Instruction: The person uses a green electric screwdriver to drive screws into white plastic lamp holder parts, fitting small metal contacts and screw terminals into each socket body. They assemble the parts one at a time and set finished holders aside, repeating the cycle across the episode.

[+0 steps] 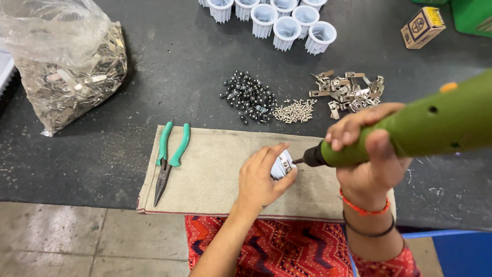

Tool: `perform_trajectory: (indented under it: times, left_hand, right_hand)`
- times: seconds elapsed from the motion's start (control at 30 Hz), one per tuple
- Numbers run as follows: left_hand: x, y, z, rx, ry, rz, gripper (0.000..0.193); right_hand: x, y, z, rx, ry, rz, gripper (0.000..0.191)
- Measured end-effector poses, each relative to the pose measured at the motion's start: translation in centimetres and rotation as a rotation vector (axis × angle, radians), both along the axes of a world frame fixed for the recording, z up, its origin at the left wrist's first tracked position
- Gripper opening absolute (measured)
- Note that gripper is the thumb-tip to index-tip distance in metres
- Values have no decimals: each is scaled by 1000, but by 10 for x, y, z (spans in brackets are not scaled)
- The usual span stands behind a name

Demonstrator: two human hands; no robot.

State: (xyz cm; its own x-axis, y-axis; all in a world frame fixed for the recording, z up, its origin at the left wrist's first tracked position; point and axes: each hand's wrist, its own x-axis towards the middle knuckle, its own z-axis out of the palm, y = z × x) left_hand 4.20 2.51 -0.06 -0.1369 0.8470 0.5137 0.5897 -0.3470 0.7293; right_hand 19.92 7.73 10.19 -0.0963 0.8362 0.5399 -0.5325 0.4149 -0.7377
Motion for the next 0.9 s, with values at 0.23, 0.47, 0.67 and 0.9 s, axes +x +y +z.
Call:
perform_trajectory:
  times: [0.23,0.47,0.67,0.9]
  left_hand:
    - [2,0,5,-22,-7,10,51]
    - [1,0,5,-51,-1,7,52]
    - [2,0,4,-26,-17,5,52]
    - [1,0,6,-51,-18,1,53]
  right_hand:
    - [2,-5,-22,27,-4,-88,48]
    - [5,-6,-19,23,-13,-86,48]
    - [1,-6,-22,22,-23,-79,47]
    - [-1,-6,-22,33,-32,-46,42]
